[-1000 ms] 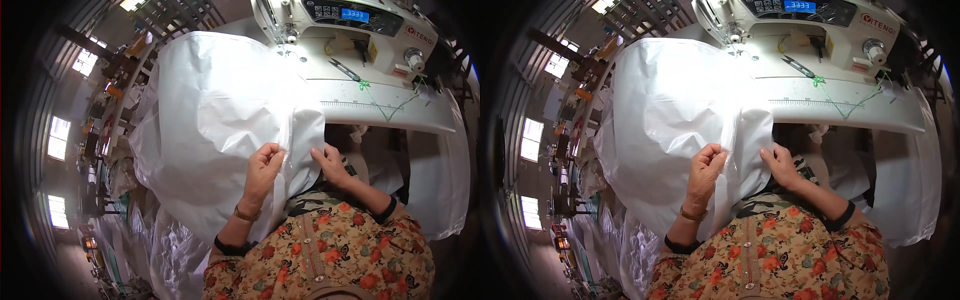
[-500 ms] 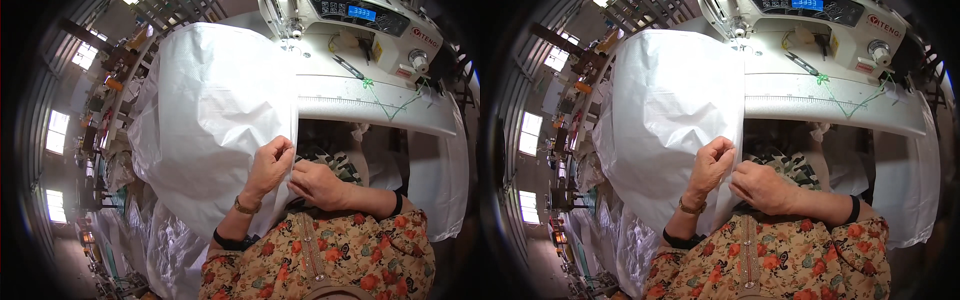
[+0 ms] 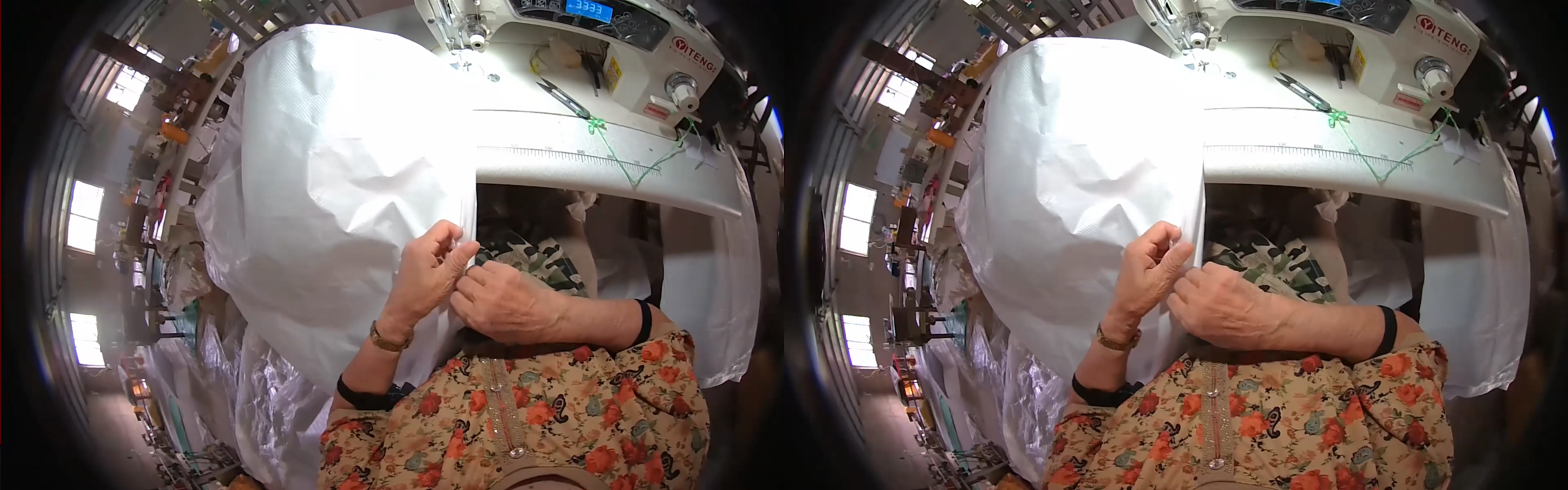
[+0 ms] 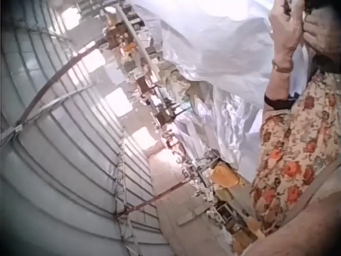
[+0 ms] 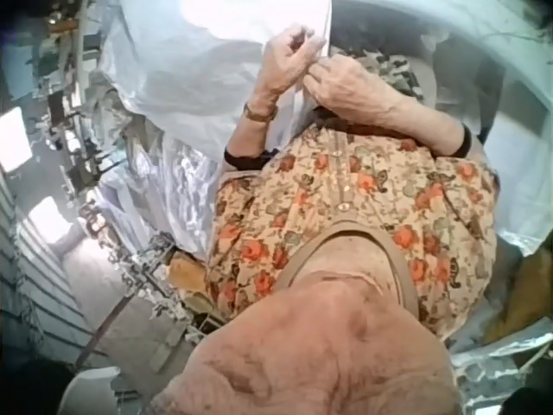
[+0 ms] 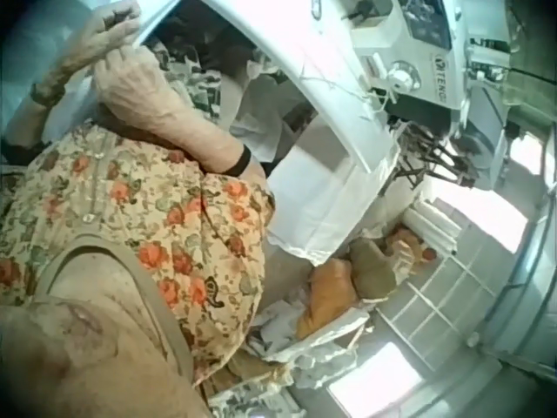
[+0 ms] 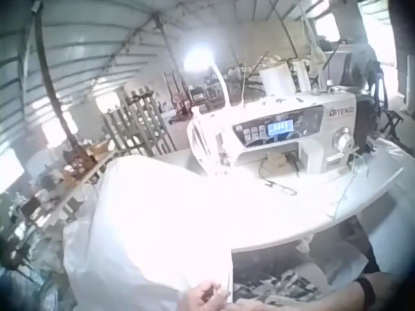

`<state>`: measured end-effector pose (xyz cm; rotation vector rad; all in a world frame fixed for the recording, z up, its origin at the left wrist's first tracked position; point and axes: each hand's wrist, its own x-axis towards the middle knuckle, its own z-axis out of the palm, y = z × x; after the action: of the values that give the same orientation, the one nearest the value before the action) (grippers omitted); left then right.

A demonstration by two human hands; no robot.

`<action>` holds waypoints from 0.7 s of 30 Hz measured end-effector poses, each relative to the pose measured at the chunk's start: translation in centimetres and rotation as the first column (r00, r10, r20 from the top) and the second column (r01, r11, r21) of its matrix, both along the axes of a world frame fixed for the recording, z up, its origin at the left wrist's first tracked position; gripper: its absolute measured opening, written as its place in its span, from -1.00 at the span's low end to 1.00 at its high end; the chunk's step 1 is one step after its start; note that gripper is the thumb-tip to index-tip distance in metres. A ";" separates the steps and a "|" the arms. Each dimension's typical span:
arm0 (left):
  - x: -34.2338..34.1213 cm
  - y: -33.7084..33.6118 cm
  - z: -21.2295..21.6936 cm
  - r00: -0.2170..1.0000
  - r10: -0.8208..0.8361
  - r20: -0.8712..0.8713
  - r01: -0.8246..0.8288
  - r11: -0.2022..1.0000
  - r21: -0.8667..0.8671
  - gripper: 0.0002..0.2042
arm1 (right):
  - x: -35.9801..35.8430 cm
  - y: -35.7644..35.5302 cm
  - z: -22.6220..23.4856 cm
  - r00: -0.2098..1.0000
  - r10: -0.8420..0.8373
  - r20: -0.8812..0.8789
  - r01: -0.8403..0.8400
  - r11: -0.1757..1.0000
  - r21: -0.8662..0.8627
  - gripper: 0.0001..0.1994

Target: The recorder uses an industrial sewing machine to sew large white plastic sheets or bags.

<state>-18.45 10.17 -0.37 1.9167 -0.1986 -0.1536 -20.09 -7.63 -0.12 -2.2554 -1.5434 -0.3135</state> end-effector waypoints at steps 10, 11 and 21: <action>0.5 3.0 4.8 0.996 0.009 0.083 -0.015 0.997 0.075 -0.85 | 7.5 5.3 -6.4 0.482 -0.324 -0.814 0.803 0.535 0.263 -0.85; 1.0 3.1 6.1 0.994 -0.041 0.097 0.035 0.998 0.059 -0.85 | 8.7 6.8 -6.5 0.556 -0.372 -0.743 0.500 0.864 -0.058 -0.80; 0.7 3.3 7.1 0.910 -0.345 0.231 0.140 0.779 0.611 -0.96 | 7.1 16.3 -10.1 0.465 0.224 -0.857 -0.106 0.975 0.197 -0.71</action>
<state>-17.75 13.46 6.72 2.5272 -0.7072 -0.0653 -13.03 8.71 -10.17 -1.6405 -1.0684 0.7249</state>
